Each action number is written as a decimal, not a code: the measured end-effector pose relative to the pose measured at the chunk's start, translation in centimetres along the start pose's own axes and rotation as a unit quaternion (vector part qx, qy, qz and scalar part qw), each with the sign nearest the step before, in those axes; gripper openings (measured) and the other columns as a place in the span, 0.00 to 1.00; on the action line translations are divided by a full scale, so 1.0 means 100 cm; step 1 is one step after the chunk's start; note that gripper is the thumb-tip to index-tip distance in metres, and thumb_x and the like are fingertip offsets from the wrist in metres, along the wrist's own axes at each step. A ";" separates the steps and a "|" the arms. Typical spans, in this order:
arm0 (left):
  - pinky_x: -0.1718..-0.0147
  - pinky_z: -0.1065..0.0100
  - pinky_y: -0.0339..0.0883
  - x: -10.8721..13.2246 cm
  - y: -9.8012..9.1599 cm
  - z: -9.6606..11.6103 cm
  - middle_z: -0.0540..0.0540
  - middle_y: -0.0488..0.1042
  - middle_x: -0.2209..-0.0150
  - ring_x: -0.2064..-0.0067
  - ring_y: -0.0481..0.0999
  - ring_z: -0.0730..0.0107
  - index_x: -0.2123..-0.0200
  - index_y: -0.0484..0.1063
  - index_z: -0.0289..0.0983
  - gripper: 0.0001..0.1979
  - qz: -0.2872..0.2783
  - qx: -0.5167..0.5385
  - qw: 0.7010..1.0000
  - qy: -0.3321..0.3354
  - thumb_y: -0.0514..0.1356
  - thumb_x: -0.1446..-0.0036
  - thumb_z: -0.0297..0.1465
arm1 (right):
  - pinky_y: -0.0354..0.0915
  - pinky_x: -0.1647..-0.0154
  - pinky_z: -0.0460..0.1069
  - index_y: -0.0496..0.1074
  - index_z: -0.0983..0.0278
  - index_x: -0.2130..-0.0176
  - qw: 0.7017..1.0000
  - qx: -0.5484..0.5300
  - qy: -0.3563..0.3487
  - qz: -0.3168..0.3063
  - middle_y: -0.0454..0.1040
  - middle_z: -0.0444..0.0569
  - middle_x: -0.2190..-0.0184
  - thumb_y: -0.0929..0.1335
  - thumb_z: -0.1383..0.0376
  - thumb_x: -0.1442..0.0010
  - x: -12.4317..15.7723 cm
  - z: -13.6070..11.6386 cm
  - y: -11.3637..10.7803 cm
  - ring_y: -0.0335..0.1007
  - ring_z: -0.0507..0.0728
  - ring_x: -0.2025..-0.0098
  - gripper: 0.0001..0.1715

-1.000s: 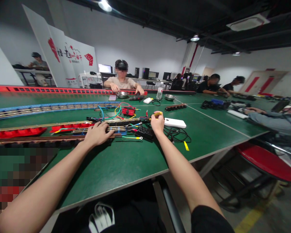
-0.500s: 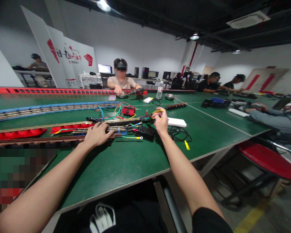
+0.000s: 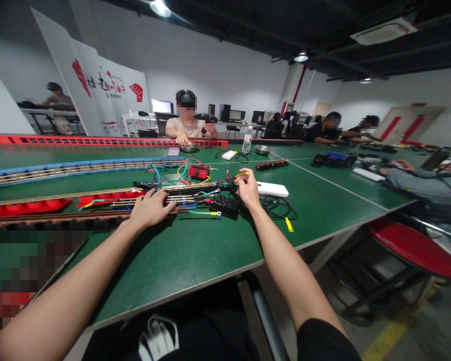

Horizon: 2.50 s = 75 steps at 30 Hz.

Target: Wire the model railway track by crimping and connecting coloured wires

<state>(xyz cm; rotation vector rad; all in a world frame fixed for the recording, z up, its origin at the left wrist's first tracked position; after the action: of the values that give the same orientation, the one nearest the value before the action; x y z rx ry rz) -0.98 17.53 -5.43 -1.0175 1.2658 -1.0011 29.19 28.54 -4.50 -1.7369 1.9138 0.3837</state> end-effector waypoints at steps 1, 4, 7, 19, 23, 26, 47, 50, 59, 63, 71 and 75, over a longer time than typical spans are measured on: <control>0.43 0.44 0.55 0.000 0.000 0.000 0.41 0.61 0.36 0.35 0.56 0.47 0.48 0.70 0.38 0.28 0.000 0.000 1.000 0.000 0.43 0.39 0.48 | 0.61 0.84 0.44 0.59 0.58 0.54 1.000 -0.007 0.004 0.000 0.70 0.40 0.71 0.61 0.67 0.53 -0.001 0.002 -0.001 0.58 0.48 0.83 0.24; 0.43 0.44 0.55 0.000 -0.001 0.000 0.41 0.61 0.36 0.35 0.55 0.47 0.48 0.70 0.37 0.28 0.001 0.001 1.000 -0.001 0.43 0.38 0.48 | 0.59 0.85 0.44 0.58 0.58 0.54 0.999 -0.032 0.017 0.001 0.69 0.39 0.71 0.61 0.66 0.54 -0.004 0.005 -0.003 0.59 0.48 0.83 0.24; 0.43 0.44 0.55 0.001 -0.001 0.001 0.41 0.61 0.37 0.35 0.55 0.47 0.49 0.70 0.37 0.28 0.002 0.002 1.000 -0.002 0.43 0.38 0.47 | 0.59 0.85 0.44 0.57 0.57 0.55 0.998 -0.053 0.027 -0.012 0.69 0.39 0.72 0.61 0.66 0.55 -0.004 0.004 -0.002 0.57 0.47 0.84 0.25; 0.43 0.44 0.55 0.001 -0.001 0.002 0.41 0.61 0.36 0.35 0.56 0.47 0.49 0.69 0.36 0.28 0.003 -0.003 1.000 0.000 0.42 0.38 0.48 | 0.44 0.88 0.39 0.58 0.55 0.54 0.974 -0.152 0.159 -0.058 0.74 0.41 0.68 0.63 0.66 0.61 -0.006 0.005 -0.011 0.63 0.48 0.83 0.31; 0.43 0.44 0.56 0.002 -0.002 0.003 0.41 0.62 0.37 0.36 0.56 0.48 0.49 0.69 0.37 0.27 -0.001 -0.010 1.000 0.000 0.42 0.38 0.47 | 0.46 0.88 0.40 0.62 0.56 0.51 0.985 -0.088 0.103 -0.103 0.75 0.45 0.64 0.65 0.64 0.55 -0.003 0.002 0.000 0.67 0.50 0.80 0.29; 0.44 0.44 0.57 0.002 -0.002 0.003 0.42 0.61 0.36 0.36 0.56 0.47 0.49 0.70 0.37 0.27 0.001 -0.008 1.000 -0.002 0.42 0.38 0.47 | 0.54 0.85 0.43 0.65 0.59 0.52 0.990 -0.029 0.043 -0.130 0.74 0.46 0.66 0.67 0.57 0.48 0.001 -0.005 0.012 0.64 0.49 0.81 0.24; 0.44 0.44 0.56 -0.001 0.001 0.000 0.41 0.62 0.37 0.36 0.56 0.48 0.49 0.70 0.36 0.29 0.006 -0.005 1.000 0.001 0.43 0.39 0.48 | 0.49 0.74 0.44 0.75 0.65 0.51 0.914 0.208 -0.146 -0.317 0.57 0.38 0.80 0.65 0.51 0.40 0.024 -0.028 0.033 0.49 0.49 0.77 0.26; 0.44 0.44 0.56 -0.001 0.001 0.000 0.40 0.63 0.38 0.36 0.57 0.47 0.50 0.70 0.36 0.29 0.009 -0.004 1.000 0.003 0.43 0.39 0.48 | 0.54 0.72 0.45 0.75 0.64 0.51 0.922 0.219 -0.140 -0.286 0.66 0.41 0.78 0.64 0.50 0.39 0.026 -0.033 0.033 0.56 0.51 0.76 0.26; 0.44 0.44 0.56 -0.002 0.003 -0.002 0.40 0.63 0.37 0.36 0.56 0.47 0.49 0.70 0.36 0.29 0.008 0.001 1.000 0.003 0.43 0.39 0.49 | 0.58 0.66 0.45 0.80 0.63 0.59 0.915 0.274 -0.153 -0.255 0.74 0.44 0.75 0.62 0.62 0.40 0.020 -0.028 0.033 0.66 0.53 0.72 0.18; 0.44 0.43 0.56 -0.002 0.002 -0.001 0.40 0.62 0.37 0.37 0.57 0.47 0.49 0.70 0.36 0.29 0.010 0.003 1.000 0.004 0.42 0.39 0.48 | 0.58 0.65 0.45 0.80 0.62 0.60 0.897 0.304 -0.180 -0.267 0.76 0.46 0.71 0.64 0.66 0.44 0.020 -0.028 0.033 0.68 0.54 0.70 0.17; 0.45 0.44 0.57 -0.001 0.001 -0.001 0.40 0.62 0.37 0.37 0.57 0.47 0.49 0.70 0.36 0.29 0.006 0.005 1.000 0.005 0.43 0.39 0.48 | 0.59 0.64 0.47 0.81 0.59 0.59 0.875 0.344 -0.214 -0.265 0.77 0.49 0.69 0.65 0.66 0.44 0.023 -0.032 0.034 0.68 0.55 0.68 0.17; 0.44 0.45 0.55 -0.001 0.001 -0.001 0.41 0.61 0.36 0.36 0.56 0.48 0.49 0.71 0.38 0.28 0.005 0.005 1.000 0.002 0.43 0.39 0.48 | 0.58 0.67 0.47 0.77 0.60 0.51 0.897 0.343 -0.183 -0.211 0.75 0.49 0.71 0.63 0.57 0.38 0.024 -0.032 0.030 0.66 0.55 0.71 0.21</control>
<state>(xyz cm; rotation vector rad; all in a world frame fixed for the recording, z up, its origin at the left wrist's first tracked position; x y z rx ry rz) -1.10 17.64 -5.51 -1.0002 1.2664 -1.0020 25.50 25.27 -3.56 -1.4049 1.1515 -0.1219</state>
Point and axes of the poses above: each hand's wrist, its own x-axis away from the middle knuckle, its own y-axis out of the palm, z = x × y, the point moved 5 cm from there along -x, towards the middle knuckle
